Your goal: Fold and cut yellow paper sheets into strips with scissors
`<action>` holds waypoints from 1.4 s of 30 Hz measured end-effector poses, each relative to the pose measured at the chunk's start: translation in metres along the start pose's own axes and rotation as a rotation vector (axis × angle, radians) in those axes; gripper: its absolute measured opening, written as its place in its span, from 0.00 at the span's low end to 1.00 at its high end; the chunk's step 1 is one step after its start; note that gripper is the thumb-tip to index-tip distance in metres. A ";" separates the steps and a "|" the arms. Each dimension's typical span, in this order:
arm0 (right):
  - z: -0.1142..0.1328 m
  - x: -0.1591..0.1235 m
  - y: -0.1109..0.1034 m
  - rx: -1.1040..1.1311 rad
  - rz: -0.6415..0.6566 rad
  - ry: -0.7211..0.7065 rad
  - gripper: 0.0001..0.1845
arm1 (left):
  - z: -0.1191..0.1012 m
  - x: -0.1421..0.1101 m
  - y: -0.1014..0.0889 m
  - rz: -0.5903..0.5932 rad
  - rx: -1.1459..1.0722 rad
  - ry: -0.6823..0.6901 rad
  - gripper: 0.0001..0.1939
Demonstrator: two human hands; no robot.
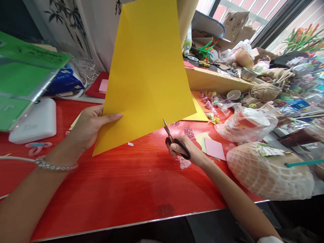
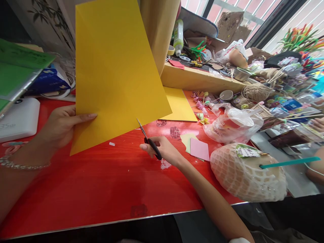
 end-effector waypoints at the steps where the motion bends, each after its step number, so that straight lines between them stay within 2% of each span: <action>1: 0.001 0.000 0.000 -0.002 0.000 -0.002 0.29 | 0.000 0.000 0.000 0.000 0.001 0.002 0.12; 11: -0.005 0.000 -0.001 0.008 -0.033 0.027 0.29 | 0.002 0.000 0.000 -0.011 0.007 -0.002 0.14; 26: -0.004 0.001 -0.001 0.075 -0.041 0.016 0.25 | 0.003 0.000 -0.003 -0.040 0.027 -0.014 0.16; 42: -0.010 0.001 -0.007 0.117 -0.100 0.047 0.24 | 0.004 0.000 -0.001 -0.017 -0.003 -0.014 0.15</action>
Point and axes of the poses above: each hand's wrist, its own x-axis towards the middle knuckle, its own y-axis out of the palm, z = x × y, the point moved 10 cm from there along x, towards the middle knuckle, and after that the axes turned 4 degrees about -z, right-handed, at the moved point
